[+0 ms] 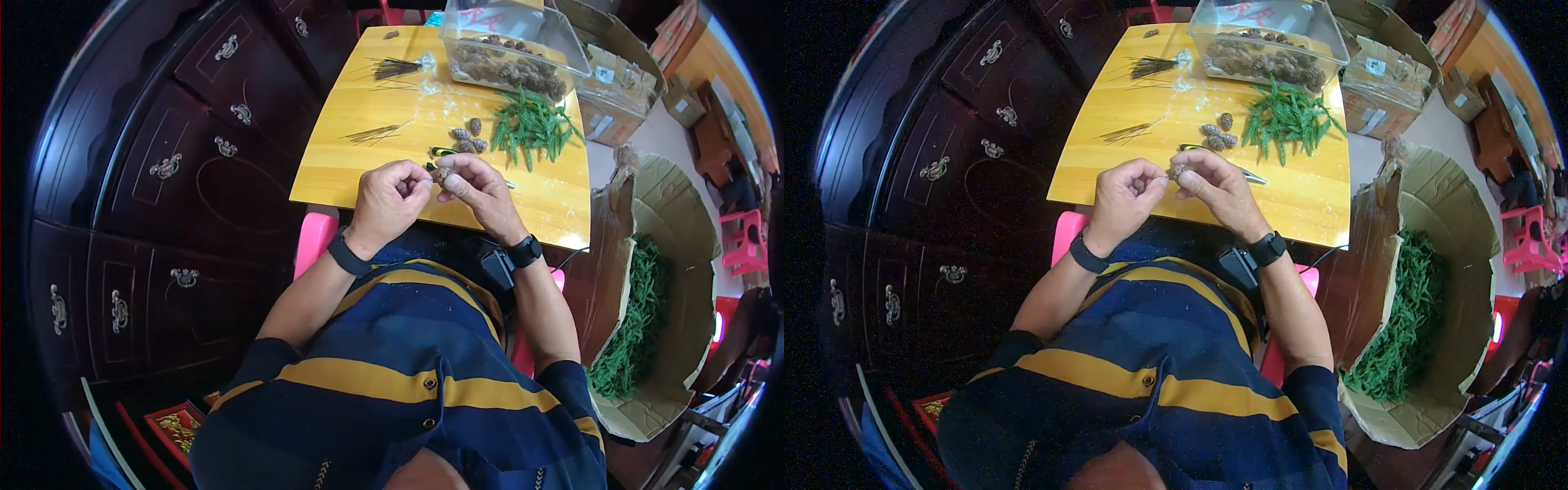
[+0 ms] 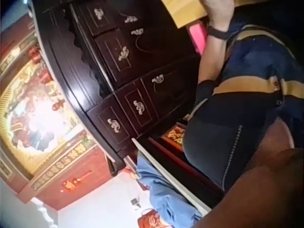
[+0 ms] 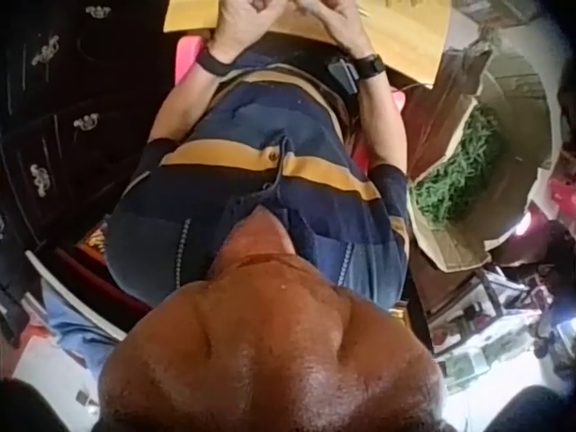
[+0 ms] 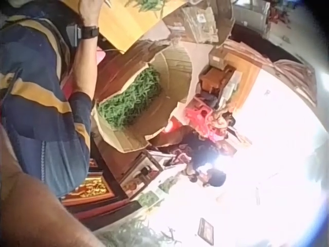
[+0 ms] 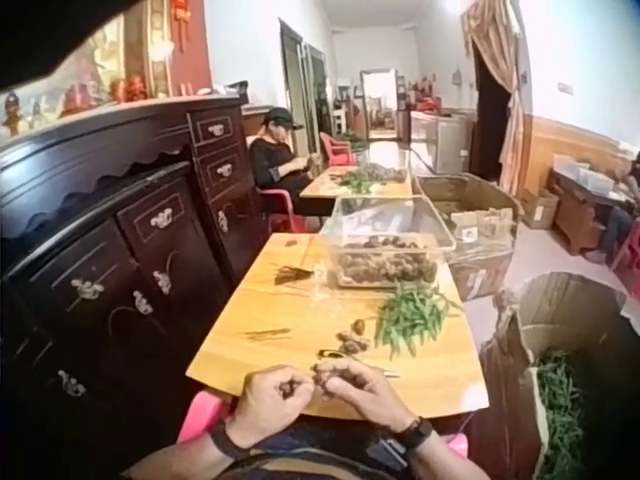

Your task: The person trims a green branch with pliers, picks up a pinecone, and inserts a wire into it. They then use pliers to cut the wire and repeat the process of wiring another pinecone by hand.

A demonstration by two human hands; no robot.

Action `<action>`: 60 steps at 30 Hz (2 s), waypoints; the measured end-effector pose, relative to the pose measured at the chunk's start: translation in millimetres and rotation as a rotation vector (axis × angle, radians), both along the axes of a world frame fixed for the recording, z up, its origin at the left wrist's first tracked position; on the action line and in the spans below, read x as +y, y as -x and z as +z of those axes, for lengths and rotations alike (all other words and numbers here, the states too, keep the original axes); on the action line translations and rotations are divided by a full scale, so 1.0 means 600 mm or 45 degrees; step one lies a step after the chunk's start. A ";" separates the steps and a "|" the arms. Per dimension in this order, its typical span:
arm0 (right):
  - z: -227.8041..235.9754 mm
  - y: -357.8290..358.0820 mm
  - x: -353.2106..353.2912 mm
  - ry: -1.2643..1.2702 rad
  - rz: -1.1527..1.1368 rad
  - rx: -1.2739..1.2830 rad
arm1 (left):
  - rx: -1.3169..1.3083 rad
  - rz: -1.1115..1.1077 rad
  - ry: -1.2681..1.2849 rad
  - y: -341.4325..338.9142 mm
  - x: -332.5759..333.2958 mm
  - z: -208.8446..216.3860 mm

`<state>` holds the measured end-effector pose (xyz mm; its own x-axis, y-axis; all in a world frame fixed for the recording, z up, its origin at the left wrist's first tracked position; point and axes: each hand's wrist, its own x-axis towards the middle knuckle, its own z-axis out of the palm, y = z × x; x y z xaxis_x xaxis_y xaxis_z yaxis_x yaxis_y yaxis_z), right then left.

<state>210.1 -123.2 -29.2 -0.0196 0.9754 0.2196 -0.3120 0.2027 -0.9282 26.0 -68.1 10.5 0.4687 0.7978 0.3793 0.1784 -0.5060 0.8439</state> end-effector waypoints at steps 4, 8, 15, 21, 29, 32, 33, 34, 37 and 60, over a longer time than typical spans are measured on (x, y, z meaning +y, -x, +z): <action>0.003 0.001 0.000 -0.014 -0.004 -0.003 | -0.026 -0.002 0.010 -0.001 -0.003 0.000; -0.007 0.002 0.003 0.007 -0.004 0.073 | -0.031 0.008 -0.030 -0.005 -0.006 0.000; -0.010 -0.005 0.005 0.064 0.004 0.255 | -0.059 -0.024 -0.043 -0.005 -0.014 0.010; -0.007 -0.008 0.006 0.075 0.042 0.298 | -0.067 -0.032 -0.054 0.000 -0.009 0.005; -0.008 -0.005 0.003 0.134 0.126 0.378 | -0.079 -0.014 -0.118 -0.003 -0.012 0.008; -0.005 -0.005 0.000 0.166 0.172 0.398 | -0.082 -0.007 -0.138 -0.002 -0.014 0.009; -0.005 -0.005 0.000 0.178 0.178 0.406 | -0.086 -0.005 -0.155 -0.002 -0.014 0.009; -0.004 -0.004 0.000 0.187 0.182 0.412 | -0.091 -0.007 -0.175 -0.001 -0.013 0.010; -0.005 -0.004 -0.001 0.190 0.198 0.438 | -0.076 0.023 -0.190 -0.003 -0.017 0.016; 0.011 -0.008 -0.004 0.217 0.098 -0.084 | -0.048 0.061 -0.264 -0.004 -0.010 -0.004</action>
<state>215.0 -125.8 -22.7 -0.1044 0.9934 0.0472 -0.2577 0.0188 -0.9660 28.4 -74.1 8.3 0.4142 0.7219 0.5543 0.1767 -0.6612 0.7291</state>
